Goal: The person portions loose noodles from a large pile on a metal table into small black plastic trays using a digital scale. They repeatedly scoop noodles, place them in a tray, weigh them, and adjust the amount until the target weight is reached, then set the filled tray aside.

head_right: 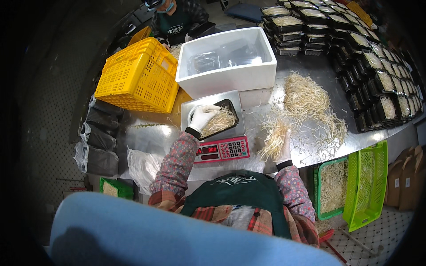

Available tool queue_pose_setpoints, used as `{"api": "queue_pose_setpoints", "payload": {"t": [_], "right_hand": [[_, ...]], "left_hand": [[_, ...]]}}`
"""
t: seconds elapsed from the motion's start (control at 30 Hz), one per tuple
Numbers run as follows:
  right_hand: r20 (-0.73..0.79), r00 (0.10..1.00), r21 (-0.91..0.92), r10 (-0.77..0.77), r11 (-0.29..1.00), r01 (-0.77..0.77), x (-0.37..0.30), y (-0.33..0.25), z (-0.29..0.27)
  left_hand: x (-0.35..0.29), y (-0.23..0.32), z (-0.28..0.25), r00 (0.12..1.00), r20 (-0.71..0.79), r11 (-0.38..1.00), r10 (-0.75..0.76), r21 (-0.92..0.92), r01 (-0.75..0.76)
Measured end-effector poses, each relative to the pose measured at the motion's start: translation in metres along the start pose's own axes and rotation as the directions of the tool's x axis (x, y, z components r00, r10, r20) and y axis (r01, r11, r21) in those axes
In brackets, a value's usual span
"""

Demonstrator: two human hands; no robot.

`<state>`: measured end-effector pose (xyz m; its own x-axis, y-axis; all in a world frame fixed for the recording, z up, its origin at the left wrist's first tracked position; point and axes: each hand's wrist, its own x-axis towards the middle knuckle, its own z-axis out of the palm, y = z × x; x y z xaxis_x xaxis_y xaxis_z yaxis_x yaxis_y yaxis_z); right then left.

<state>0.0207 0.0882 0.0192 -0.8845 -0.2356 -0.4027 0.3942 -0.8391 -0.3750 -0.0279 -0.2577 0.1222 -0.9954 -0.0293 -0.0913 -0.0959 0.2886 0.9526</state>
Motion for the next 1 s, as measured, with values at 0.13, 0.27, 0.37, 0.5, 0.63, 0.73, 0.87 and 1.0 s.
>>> {"api": "queue_pose_setpoints", "payload": {"t": [0.13, 0.27, 0.37, 0.5, 0.63, 0.73, 0.87, 1.0], "right_hand": [[0.015, 1.0, 0.037, 0.022, 0.999, -0.023, -0.004, -0.001, 0.003], [0.007, 1.0, 0.056, 0.021, 0.998, -0.021, -0.008, -0.001, 0.006], [0.071, 0.997, 0.066, 0.036, 0.997, -0.04, -0.004, -0.002, -0.009], [0.11, 0.994, 0.063, 0.025, 0.997, -0.032, -0.005, -0.002, -0.016], [0.073, 0.997, 0.085, 0.023, 0.996, -0.029, -0.005, -0.001, -0.016], [0.069, 0.997, 0.073, 0.021, 0.997, -0.026, -0.005, -0.001, -0.014], [0.054, 0.998, 0.056, 0.026, 0.998, -0.029, -0.005, -0.003, -0.009], [0.054, 0.998, 0.031, 0.037, 0.999, -0.039, -0.004, 0.001, -0.008]], "left_hand": [[0.0, -0.007, 0.0, 1.0, -0.007, 0.997, -0.018, -0.077, 0.017], [-0.005, -0.009, -0.003, 1.0, 0.025, 0.994, -0.017, -0.108, 0.02], [-0.017, -0.009, -0.001, 0.999, 0.011, 0.999, 0.039, -0.021, -0.039], [-0.036, -0.009, 0.007, 0.956, -0.063, 0.927, 0.288, 0.271, -0.261], [-0.043, -0.011, 0.009, 0.909, -0.061, 0.838, 0.412, 0.417, -0.352], [-0.038, -0.004, 0.009, 0.932, -0.093, 0.869, 0.351, 0.402, -0.288], [-0.015, 0.019, 0.014, 0.945, -0.084, 0.767, 0.316, 0.609, -0.202], [0.008, 0.028, 0.019, 0.947, 0.12, 0.465, 0.298, 0.848, -0.254]]}}
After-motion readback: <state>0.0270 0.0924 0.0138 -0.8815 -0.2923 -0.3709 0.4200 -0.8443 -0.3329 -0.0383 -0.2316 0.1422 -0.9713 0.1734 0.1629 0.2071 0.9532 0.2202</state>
